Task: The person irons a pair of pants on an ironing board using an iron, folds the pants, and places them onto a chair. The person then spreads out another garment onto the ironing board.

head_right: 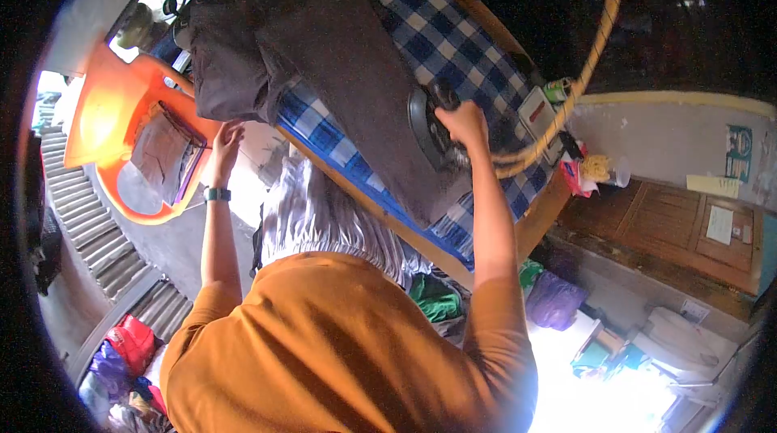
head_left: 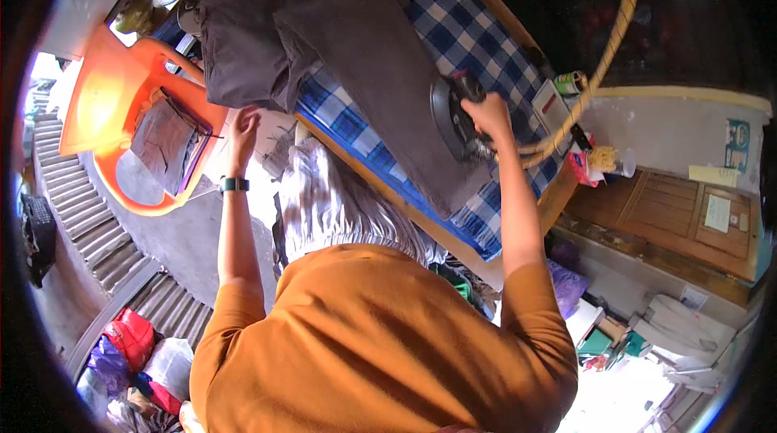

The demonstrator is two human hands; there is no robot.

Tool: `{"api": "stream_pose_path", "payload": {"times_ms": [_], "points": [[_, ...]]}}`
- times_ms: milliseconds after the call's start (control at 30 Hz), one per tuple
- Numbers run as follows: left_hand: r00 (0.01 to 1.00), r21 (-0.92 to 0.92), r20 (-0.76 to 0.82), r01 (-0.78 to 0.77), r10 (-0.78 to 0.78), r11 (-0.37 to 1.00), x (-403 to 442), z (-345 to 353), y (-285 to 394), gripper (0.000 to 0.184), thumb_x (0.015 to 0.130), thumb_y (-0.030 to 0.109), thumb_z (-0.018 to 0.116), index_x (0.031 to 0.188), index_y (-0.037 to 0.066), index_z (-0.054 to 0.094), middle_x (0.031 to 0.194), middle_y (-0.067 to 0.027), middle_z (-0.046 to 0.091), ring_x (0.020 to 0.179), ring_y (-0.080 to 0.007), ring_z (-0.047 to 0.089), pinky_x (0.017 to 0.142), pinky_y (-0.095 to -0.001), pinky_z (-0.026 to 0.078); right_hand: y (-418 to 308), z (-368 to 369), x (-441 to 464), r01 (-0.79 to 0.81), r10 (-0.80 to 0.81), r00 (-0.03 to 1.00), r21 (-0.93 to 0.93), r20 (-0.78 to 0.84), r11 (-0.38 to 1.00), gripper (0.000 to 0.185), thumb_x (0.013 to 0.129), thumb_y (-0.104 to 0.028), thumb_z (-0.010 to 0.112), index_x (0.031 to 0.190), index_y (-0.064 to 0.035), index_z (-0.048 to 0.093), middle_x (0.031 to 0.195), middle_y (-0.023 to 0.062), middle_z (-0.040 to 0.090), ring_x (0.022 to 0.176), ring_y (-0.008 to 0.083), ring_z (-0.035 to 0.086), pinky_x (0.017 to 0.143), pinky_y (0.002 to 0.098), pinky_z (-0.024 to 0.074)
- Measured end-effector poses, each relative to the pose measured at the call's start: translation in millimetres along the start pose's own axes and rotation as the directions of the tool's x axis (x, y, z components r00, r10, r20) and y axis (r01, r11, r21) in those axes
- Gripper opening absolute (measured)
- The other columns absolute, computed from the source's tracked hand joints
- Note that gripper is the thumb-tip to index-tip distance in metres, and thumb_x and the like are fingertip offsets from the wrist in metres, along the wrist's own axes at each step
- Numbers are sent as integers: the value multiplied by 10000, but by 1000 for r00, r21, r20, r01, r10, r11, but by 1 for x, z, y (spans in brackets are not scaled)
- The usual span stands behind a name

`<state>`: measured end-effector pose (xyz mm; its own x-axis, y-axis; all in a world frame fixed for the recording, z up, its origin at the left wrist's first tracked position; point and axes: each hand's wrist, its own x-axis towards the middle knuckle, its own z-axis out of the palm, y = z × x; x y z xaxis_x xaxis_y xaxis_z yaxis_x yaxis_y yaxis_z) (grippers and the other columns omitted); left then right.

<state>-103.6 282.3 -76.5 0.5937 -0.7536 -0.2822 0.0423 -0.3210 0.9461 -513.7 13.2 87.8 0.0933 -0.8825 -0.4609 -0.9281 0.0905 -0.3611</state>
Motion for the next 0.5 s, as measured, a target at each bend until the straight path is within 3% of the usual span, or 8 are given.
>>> {"api": "stream_pose_path", "payload": {"times_ms": [133, 167, 200, 233, 400, 467, 500], "points": [[982, 69, 76, -176, 171, 982, 9, 35, 26, 252, 904, 127, 550, 1124, 5, 563, 1028, -79, 634, 918, -147, 601, 806, -266, 474, -18, 10, -4, 167, -154, 982, -114, 112, 979, 398, 654, -335, 669, 745, 51, 642, 566, 124, 613, 471, 214, 620, 508, 330, 490], [984, 79, 65, -171, 167, 982, 7, 40, 33, 251, 899, 121, 553, 1121, 5, 566, 1020, -77, 634, 922, -143, 599, 811, -262, 469, -28, 15, -21, 174, -147, 973, -150, 178, 973, 457, 648, -383, 679, 752, 61, 652, 637, 191, 642, 628, 285, 670, 643, 372, 529], [985, 89, 56, -166, 162, 982, 5, 45, 41, 250, 893, 114, 556, 1117, 4, 569, 1012, -74, 633, 926, -139, 597, 816, -257, 465, -22, 33, -32, 270, -250, 960, -180, 126, 946, 460, 634, -392, 676, 825, 27, 671, 785, 222, 662, 776, 335, 667, 709, 396, 526], [984, 89, 63, -169, 164, 982, 4, 45, 38, 250, 893, 114, 556, 1117, 4, 569, 1012, -74, 633, 926, -139, 597, 816, -257, 465, -36, 33, -60, 269, -241, 958, -193, 158, 944, 439, 634, -385, 676, 867, -13, 682, 872, 227, 658, 882, 368, 639, 759, 416, 516], [999, 39, -3, -47, 47, 998, 6, 19, -3, 248, 901, 113, 554, 1133, 30, 577, 1052, -63, 625, 909, -130, 596, 797, -262, 480, -1, 70, -123, 131, -111, 985, -151, 135, 980, 438, 689, -396, 660, 880, -2, 678, 891, 255, 646, 900, 383, 633, 802, 419, 513], [1000, 14, -5, -8, 8, 1000, 4, 7, -17, 260, 899, 114, 560, 1145, 29, 572, 1049, -63, 625, 891, -132, 599, 796, -261, 485, 19, 58, -131, -2, 11, 998, -150, 54, 989, 427, 671, -385, 658, 875, -10, 677, 854, 270, 635, 871, 408, 623, 766, 437, 507], [999, 6, 12, -44, 44, 999, 1, 1, -23, 274, 904, 150, 562, 1157, 43, 568, 1038, -63, 628, 882, -140, 602, 775, -264, 479, 23, 44, -132, -154, 154, 988, -163, -16, 974, 436, 668, -386, 648, 840, 13, 678, 847, 286, 629, 876, 407, 625, 756, 441, 505]]}}
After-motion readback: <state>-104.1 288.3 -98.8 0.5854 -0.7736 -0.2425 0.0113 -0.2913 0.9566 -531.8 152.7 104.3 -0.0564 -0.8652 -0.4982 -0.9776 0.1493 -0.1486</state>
